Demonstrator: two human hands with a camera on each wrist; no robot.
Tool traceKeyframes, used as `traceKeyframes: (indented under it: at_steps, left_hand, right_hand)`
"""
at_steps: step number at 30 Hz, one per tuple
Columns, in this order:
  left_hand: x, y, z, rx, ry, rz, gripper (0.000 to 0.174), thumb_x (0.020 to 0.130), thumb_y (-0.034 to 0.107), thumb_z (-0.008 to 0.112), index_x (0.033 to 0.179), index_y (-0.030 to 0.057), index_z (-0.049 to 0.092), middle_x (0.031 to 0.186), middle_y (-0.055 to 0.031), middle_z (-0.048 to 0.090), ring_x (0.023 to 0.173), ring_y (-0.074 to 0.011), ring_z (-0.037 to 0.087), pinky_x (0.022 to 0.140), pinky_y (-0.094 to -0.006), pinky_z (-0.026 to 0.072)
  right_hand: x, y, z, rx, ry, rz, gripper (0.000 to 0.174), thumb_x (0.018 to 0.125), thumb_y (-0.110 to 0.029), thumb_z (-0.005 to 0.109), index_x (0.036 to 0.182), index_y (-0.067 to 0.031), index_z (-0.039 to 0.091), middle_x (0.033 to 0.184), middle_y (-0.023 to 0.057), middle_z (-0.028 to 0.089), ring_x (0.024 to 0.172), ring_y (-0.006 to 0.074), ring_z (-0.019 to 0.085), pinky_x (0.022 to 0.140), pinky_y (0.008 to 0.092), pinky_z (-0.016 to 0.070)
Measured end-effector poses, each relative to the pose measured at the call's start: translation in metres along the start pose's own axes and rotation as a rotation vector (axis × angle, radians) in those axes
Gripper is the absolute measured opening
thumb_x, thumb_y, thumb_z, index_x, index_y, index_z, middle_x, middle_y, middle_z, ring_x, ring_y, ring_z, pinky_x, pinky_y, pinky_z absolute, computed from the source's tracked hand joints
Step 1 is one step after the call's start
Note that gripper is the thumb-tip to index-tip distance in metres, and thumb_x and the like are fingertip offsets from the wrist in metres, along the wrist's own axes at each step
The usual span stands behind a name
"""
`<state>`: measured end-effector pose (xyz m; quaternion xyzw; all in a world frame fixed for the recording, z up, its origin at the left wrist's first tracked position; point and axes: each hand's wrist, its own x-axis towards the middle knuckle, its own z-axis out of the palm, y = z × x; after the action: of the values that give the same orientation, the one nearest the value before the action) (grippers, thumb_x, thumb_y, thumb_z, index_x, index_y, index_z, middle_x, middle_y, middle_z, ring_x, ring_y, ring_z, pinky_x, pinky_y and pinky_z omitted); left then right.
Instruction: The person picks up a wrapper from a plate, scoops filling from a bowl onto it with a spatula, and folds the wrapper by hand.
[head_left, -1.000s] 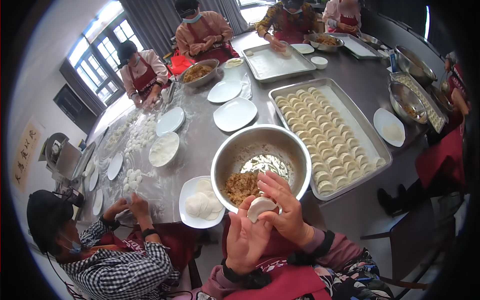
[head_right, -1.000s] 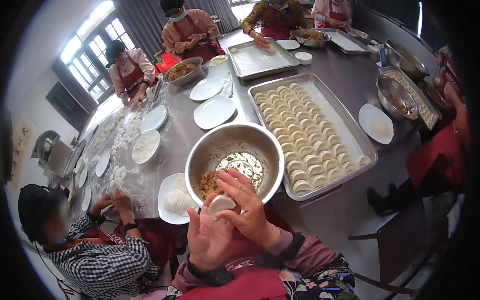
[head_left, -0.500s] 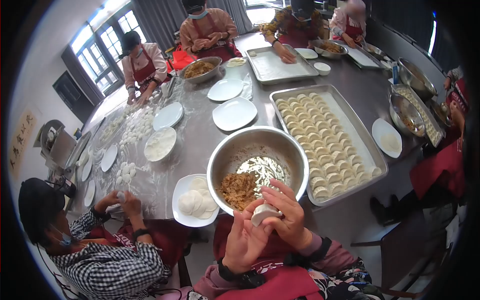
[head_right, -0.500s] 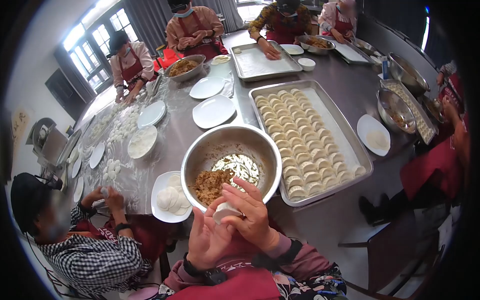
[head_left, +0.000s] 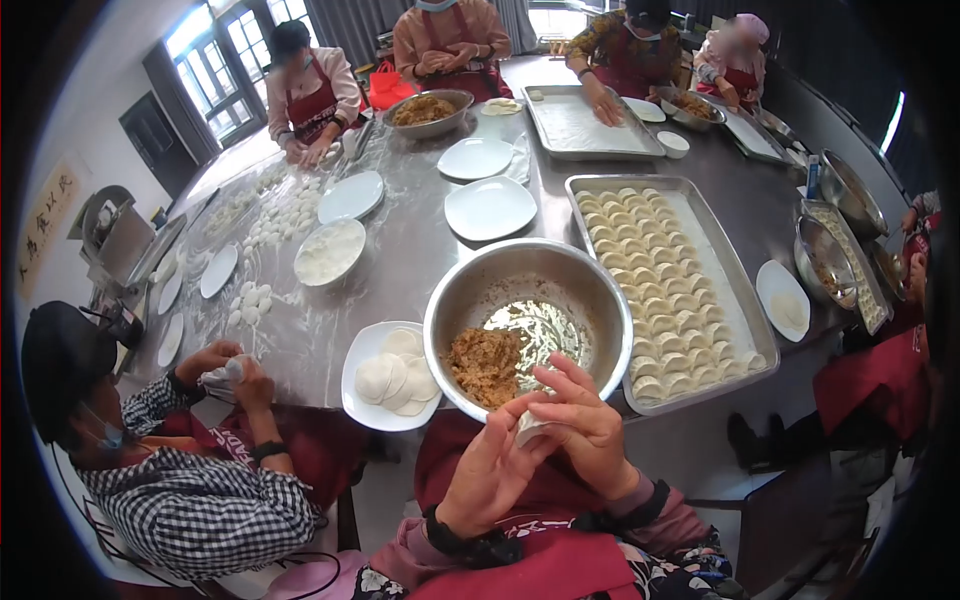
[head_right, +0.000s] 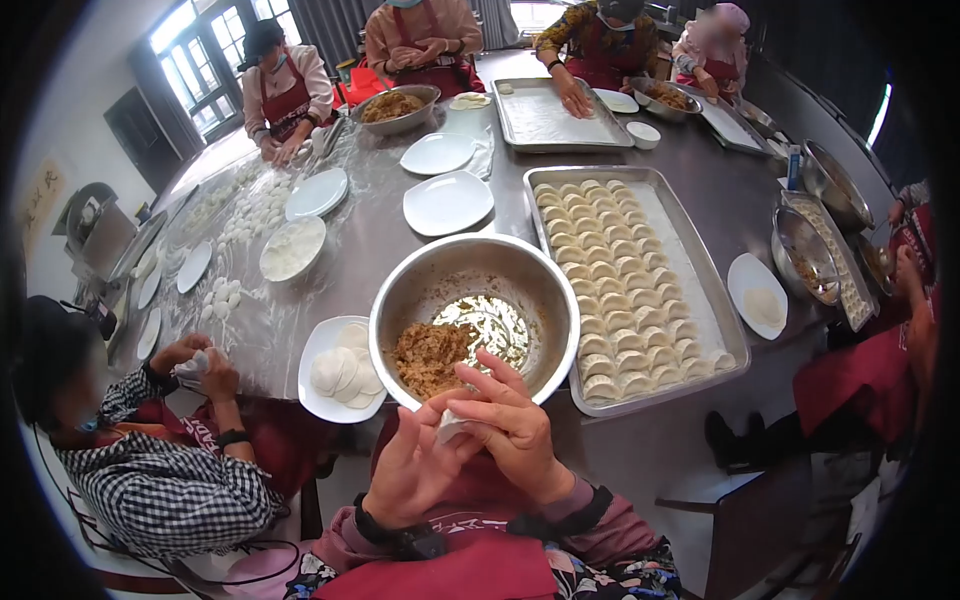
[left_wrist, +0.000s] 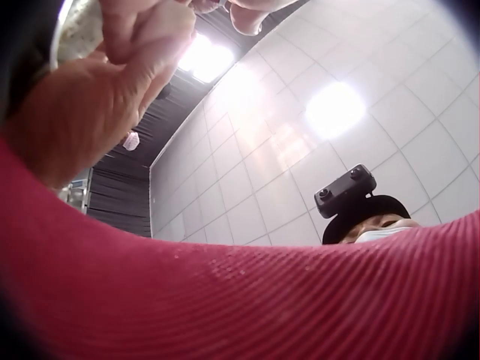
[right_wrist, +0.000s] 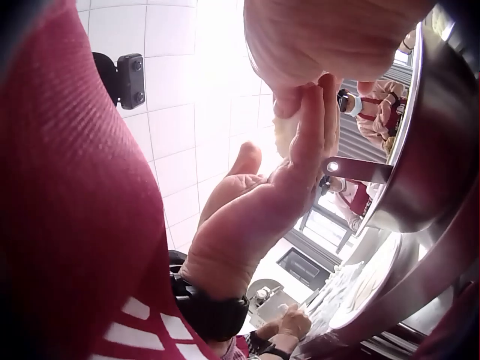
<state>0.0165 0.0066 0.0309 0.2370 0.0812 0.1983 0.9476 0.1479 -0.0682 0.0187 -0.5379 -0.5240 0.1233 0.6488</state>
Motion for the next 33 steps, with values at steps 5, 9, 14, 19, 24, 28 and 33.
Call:
traceKeyframes:
  at_steps: [5, 9, 14, 19, 24, 28, 33]
  left_hand:
    - [0.001, -0.005, -0.003, -0.028, 0.0, -0.028, 0.057, 0.097, 0.042, 0.043, 0.133, -0.0017, 0.035, 0.133, -0.0128, 0.043, 0.126, -0.0207, 0.041, 0.109, -0.0385, 0.0309]
    - [0.003, 0.001, -0.008, 0.01, -0.041, -0.032, 0.059, 0.097, 0.043, 0.043, 0.134, -0.0018, 0.035, 0.133, -0.0126, 0.043, 0.126, -0.0198, 0.04, 0.108, -0.0377, 0.0314]
    - [-0.002, 0.005, 0.005, 0.093, -0.015, -0.04, 0.062, 0.096, 0.046, 0.042, 0.135, -0.0017, 0.034, 0.132, -0.0108, 0.042, 0.124, -0.0185, 0.041, 0.106, -0.037, 0.0319]
    - [0.0, 0.005, -0.002, 0.156, -0.01, -0.083, 0.068, 0.094, 0.051, 0.043, 0.136, -0.0013, 0.033, 0.132, -0.0098, 0.043, 0.123, -0.0189, 0.042, 0.105, -0.0381, 0.033]
    - [0.0, 0.009, 0.002, 0.19, -0.029, -0.079, 0.067, 0.095, 0.05, 0.042, 0.137, -0.0014, 0.032, 0.13, -0.0094, 0.044, 0.122, -0.0181, 0.043, 0.104, -0.0365, 0.0342]
    - [0.001, 0.01, -0.001, 0.151, -0.053, -0.117, 0.067, 0.095, 0.05, 0.042, 0.137, -0.0016, 0.032, 0.13, -0.0099, 0.045, 0.12, -0.0181, 0.044, 0.102, -0.0356, 0.0358]
    - [0.003, 0.011, -0.009, 0.135, -0.097, -0.134, 0.068, 0.095, 0.049, 0.042, 0.137, -0.0037, 0.032, 0.129, -0.0114, 0.045, 0.119, -0.0193, 0.046, 0.103, -0.036, 0.0366]
  right_hand:
    - [-0.007, 0.004, -0.003, -0.036, -0.002, -0.013, 0.022, 0.078, -0.002, 0.067, 0.098, -0.0103, 0.073, 0.123, 0.0121, 0.059, 0.128, 0.0319, 0.042, 0.101, 0.0385, 0.0386]
    - [0.003, -0.006, 0.004, -0.033, 0.063, 0.017, 0.021, 0.077, -0.002, 0.068, 0.096, -0.0104, 0.073, 0.123, 0.0122, 0.06, 0.129, 0.0323, 0.04, 0.1, 0.0389, 0.0393]
    - [0.001, -0.003, -0.004, -0.039, -0.04, 0.021, 0.018, 0.075, -0.003, 0.07, 0.091, -0.0104, 0.074, 0.124, 0.0114, 0.059, 0.13, 0.0321, 0.039, 0.1, 0.0398, 0.0393]
    - [0.008, -0.003, -0.009, -0.186, -0.121, -0.042, 0.017, 0.074, -0.002, 0.07, 0.088, -0.0111, 0.074, 0.129, 0.0114, 0.055, 0.129, 0.033, 0.039, 0.085, 0.0351, 0.0493]
    - [0.018, -0.013, -0.006, -0.206, -0.129, -0.055, 0.021, 0.071, -0.001, 0.071, 0.087, -0.013, 0.074, 0.129, 0.0116, 0.054, 0.13, 0.0336, 0.037, 0.092, 0.0377, 0.0457]
    - [0.02, -0.007, -0.017, -0.293, -0.27, -0.139, 0.022, 0.068, -0.002, 0.073, 0.086, -0.0145, 0.073, 0.132, 0.0122, 0.052, 0.132, 0.0346, 0.034, 0.102, 0.0424, 0.0363]
    - [0.028, -0.017, -0.014, -0.287, -0.286, -0.115, 0.017, 0.066, -0.006, 0.075, 0.081, -0.0138, 0.072, 0.133, 0.0117, 0.051, 0.131, 0.0352, 0.035, 0.103, 0.043, 0.0335]
